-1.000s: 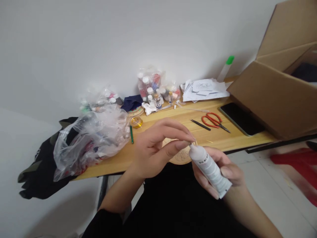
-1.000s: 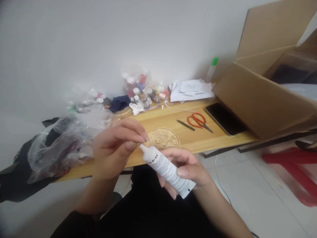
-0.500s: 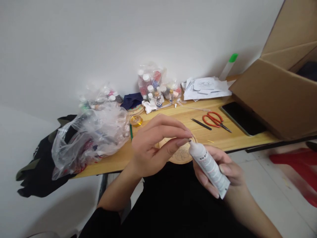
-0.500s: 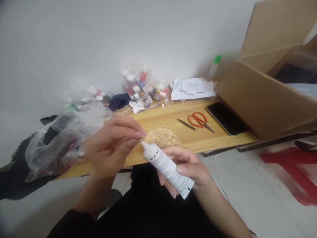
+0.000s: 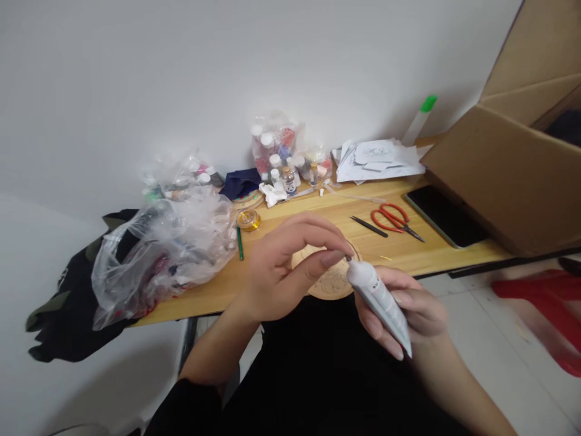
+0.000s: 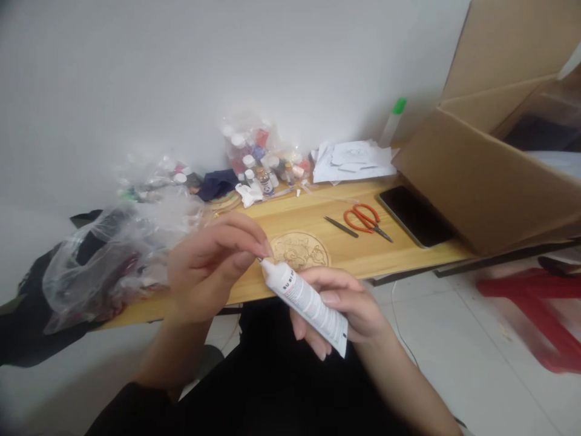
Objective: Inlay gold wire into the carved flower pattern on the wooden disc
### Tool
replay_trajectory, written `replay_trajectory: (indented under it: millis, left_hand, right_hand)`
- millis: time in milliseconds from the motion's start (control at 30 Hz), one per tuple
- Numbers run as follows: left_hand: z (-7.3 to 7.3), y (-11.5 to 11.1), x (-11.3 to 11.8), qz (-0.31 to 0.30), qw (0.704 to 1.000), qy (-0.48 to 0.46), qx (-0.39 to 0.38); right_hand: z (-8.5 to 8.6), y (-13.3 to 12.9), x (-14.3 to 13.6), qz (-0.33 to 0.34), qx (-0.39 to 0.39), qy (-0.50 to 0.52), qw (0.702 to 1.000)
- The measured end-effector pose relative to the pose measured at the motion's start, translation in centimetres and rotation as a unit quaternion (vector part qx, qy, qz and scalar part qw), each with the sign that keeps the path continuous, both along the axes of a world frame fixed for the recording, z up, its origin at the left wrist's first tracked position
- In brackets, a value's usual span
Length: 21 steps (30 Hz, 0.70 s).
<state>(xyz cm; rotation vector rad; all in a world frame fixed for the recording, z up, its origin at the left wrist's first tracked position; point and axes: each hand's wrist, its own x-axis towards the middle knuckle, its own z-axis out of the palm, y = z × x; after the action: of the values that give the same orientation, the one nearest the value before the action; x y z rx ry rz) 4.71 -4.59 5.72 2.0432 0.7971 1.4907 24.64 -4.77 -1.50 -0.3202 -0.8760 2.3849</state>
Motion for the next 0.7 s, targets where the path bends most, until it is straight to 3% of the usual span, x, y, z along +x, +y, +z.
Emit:
replay_trajectory:
  millis: [133, 700]
  left_hand:
    - [-0.02, -0.07, -0.17, -0.035, 0.999, -0.012, -0.035]
    - [0.10, 0.11, -0.39, -0.068, 0.997, -0.013, -0.037]
  right_hand:
    - [-0.11, 0.24, 0.02, 0.008, 0.003, -0.002, 1.000]
    - [-0.23, 0.63, 0.41, 0.060, 0.029, 0.086, 0.994]
